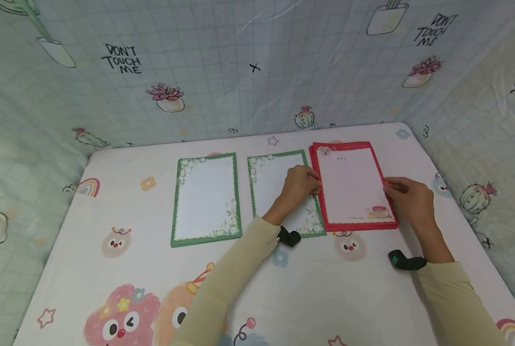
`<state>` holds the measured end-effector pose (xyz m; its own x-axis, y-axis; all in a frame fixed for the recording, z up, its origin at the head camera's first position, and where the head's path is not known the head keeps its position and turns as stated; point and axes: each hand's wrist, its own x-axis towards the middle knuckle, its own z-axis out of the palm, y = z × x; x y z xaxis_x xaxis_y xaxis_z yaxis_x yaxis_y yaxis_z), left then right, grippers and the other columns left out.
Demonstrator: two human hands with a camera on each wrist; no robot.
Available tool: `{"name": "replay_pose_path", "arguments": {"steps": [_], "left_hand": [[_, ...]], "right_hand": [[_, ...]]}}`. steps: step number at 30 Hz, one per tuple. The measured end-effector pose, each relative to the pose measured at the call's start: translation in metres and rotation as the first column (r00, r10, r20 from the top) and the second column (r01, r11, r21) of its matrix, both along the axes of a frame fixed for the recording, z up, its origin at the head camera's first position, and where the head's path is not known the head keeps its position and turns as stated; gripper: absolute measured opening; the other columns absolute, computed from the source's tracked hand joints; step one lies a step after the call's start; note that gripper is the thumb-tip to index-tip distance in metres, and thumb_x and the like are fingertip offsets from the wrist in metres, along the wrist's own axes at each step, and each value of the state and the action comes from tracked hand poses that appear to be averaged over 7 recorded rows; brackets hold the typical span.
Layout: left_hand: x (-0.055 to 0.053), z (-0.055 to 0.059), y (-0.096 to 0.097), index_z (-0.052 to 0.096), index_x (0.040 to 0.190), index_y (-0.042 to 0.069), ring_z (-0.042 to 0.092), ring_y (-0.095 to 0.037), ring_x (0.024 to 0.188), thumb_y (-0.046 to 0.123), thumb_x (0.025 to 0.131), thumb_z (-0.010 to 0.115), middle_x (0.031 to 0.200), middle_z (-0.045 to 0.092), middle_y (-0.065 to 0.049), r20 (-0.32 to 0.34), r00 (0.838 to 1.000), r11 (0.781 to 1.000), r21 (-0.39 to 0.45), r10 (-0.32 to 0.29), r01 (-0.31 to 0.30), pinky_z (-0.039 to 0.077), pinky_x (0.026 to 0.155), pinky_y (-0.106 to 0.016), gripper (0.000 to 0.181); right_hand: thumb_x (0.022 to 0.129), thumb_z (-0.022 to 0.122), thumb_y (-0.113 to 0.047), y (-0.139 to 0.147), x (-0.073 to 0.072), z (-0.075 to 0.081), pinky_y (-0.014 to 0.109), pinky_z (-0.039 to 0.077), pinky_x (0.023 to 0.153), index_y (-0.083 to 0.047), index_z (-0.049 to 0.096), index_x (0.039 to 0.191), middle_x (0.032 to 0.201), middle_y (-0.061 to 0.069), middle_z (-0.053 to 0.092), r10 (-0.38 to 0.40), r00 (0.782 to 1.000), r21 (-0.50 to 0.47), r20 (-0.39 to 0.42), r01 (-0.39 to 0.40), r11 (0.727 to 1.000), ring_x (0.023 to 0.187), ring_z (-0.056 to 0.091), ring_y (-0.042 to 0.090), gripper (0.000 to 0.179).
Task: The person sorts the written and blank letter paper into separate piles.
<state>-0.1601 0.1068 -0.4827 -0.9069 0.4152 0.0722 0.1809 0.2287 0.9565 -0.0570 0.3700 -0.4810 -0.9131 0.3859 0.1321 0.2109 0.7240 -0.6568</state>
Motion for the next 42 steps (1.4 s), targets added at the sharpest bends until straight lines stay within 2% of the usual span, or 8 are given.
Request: {"name": "replay_pose_path", "arguments": {"steps": [10,19,21,27,31,34,37,42], "left_hand": [[0.002,0.005,0.001,0.069,0.102,-0.01,0.072,-0.017,0.064,-0.003,0.09,0.074,0.081,0.074,-0.013,0.017,1.0,1.0,-0.026,0.015,-0.014,0.06,0.061,-0.021,0.014],[0.004,0.006,0.004,0.07,0.102,-0.008,0.069,-0.01,0.061,0.0,0.092,0.074,0.079,0.074,-0.01,-0.047,0.998,0.992,-0.12,0.031,-0.036,0.056,0.06,-0.016,0.013],[0.004,0.006,0.004,0.071,0.102,-0.007,0.068,-0.008,0.061,0.001,0.092,0.074,0.078,0.074,-0.009,-0.063,0.998,0.988,-0.151,0.026,-0.036,0.055,0.06,-0.015,0.013],[0.003,0.008,0.005,0.072,0.105,-0.007,0.069,-0.008,0.061,0.003,0.093,0.073,0.081,0.075,-0.01,-0.095,0.995,0.979,-0.204,0.001,-0.021,0.056,0.062,-0.014,0.015],[0.003,0.009,0.003,0.072,0.107,-0.007,0.071,-0.009,0.064,0.003,0.093,0.073,0.086,0.076,-0.012,-0.106,0.994,0.978,-0.21,-0.013,-0.009,0.056,0.064,-0.013,0.017],[0.004,0.01,0.0,0.072,0.109,-0.007,0.072,-0.011,0.067,0.003,0.093,0.073,0.087,0.076,-0.011,-0.104,0.994,0.98,-0.2,-0.019,-0.002,0.055,0.065,-0.013,0.019],[0.005,0.011,-0.006,0.072,0.108,-0.006,0.072,-0.013,0.07,0.003,0.093,0.073,0.087,0.075,-0.011,-0.1,0.994,0.984,-0.178,-0.041,0.022,0.056,0.066,-0.015,0.017],[0.005,0.011,-0.019,0.072,0.111,-0.005,0.07,-0.012,0.073,0.006,0.096,0.07,0.091,0.075,-0.01,-0.124,0.989,0.982,-0.18,-0.085,0.062,0.056,0.069,-0.017,0.018]], "right_hand": [[0.103,0.062,-0.02,-0.001,-0.001,-0.001,-0.001,0.037,0.064,0.004,0.065,0.132,0.118,0.029,0.068,0.009,1.0,0.006,0.004,-0.009,1.0,0.104,0.067,0.043,0.037],[0.103,0.061,-0.021,-0.001,-0.001,0.0,0.0,0.037,0.063,0.004,0.064,0.132,0.118,0.03,0.068,0.013,1.0,0.008,0.016,-0.013,1.0,0.104,0.067,0.044,0.038],[0.103,0.062,-0.021,-0.002,0.0,0.0,0.002,0.043,0.067,0.004,0.064,0.132,0.119,0.029,0.068,0.015,1.0,0.006,0.018,-0.015,1.0,0.105,0.067,0.044,0.038],[0.103,0.062,-0.02,-0.001,-0.001,0.0,0.006,0.046,0.068,0.003,0.064,0.132,0.119,0.029,0.068,0.014,0.999,0.016,0.03,-0.014,1.0,0.106,0.067,0.044,0.038],[0.103,0.061,-0.021,0.0,-0.004,-0.001,0.029,0.058,0.081,0.002,0.064,0.133,0.119,0.028,0.068,0.011,0.999,0.035,0.043,-0.013,0.999,0.107,0.066,0.043,0.038],[0.103,0.061,-0.022,-0.001,-0.005,0.0,0.052,0.057,0.093,0.002,0.063,0.134,0.12,0.028,0.067,0.014,0.998,0.029,0.057,-0.016,0.999,0.108,0.065,0.043,0.04],[0.103,0.061,-0.023,-0.001,-0.005,0.0,0.057,0.055,0.095,0.003,0.062,0.135,0.121,0.029,0.067,0.017,0.998,0.017,0.066,-0.018,1.0,0.109,0.064,0.044,0.041],[0.103,0.062,-0.023,-0.001,-0.003,0.002,0.052,0.057,0.093,0.003,0.062,0.135,0.12,0.028,0.067,0.032,0.997,0.007,0.074,-0.033,0.999,0.11,0.064,0.043,0.041]]}}
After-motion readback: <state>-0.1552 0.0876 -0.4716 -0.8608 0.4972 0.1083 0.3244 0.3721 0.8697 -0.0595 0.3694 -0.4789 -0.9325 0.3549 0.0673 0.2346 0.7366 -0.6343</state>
